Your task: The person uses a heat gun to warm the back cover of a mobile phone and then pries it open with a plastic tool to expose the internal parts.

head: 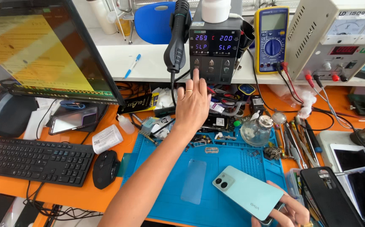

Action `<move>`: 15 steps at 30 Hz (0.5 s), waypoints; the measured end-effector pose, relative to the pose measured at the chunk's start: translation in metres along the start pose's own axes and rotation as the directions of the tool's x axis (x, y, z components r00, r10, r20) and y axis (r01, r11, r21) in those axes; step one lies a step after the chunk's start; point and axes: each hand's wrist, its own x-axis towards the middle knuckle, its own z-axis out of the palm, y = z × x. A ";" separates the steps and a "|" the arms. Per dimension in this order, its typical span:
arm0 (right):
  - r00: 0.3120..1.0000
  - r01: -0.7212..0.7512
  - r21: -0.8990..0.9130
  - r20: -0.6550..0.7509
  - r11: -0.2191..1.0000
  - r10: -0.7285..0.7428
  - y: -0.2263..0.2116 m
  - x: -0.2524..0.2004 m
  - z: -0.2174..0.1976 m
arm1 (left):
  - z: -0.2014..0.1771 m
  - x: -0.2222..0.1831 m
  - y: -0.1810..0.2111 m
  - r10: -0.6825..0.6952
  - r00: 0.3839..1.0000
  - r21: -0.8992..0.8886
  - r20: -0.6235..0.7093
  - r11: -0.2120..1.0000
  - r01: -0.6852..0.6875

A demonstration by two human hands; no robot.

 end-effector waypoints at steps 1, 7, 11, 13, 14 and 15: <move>0.990 0.032 -0.026 0.141 0.999 -0.028 0.017 -0.003 -0.006 | 0.002 -0.004 0.001 -0.012 1.000 0.029 -0.005 0.999 0.012; 0.687 -0.719 0.244 0.397 0.651 0.609 0.032 0.006 -0.009 | 0.009 -0.003 0.000 -0.003 1.000 0.014 -0.007 1.000 0.003; 0.947 0.060 -0.063 0.320 0.996 -0.037 0.059 -0.008 -0.008 | 0.011 0.002 0.007 0.002 0.999 0.055 -0.032 0.998 0.000; 0.959 0.024 -0.111 0.283 0.993 0.009 0.048 -0.004 -0.009 | 0.012 0.003 0.006 0.001 1.000 -0.063 -0.016 0.998 -0.002; 0.957 0.030 -0.112 0.289 0.993 0.004 0.042 -0.003 -0.009 | 0.011 0.004 0.007 -0.007 1.000 -0.063 -0.015 0.998 0.006; 0.967 0.031 -0.117 0.254 0.993 0.000 0.034 -0.001 -0.009 | 0.010 0.005 0.008 -0.001 1.000 -0.100 -0.010 0.995 0.000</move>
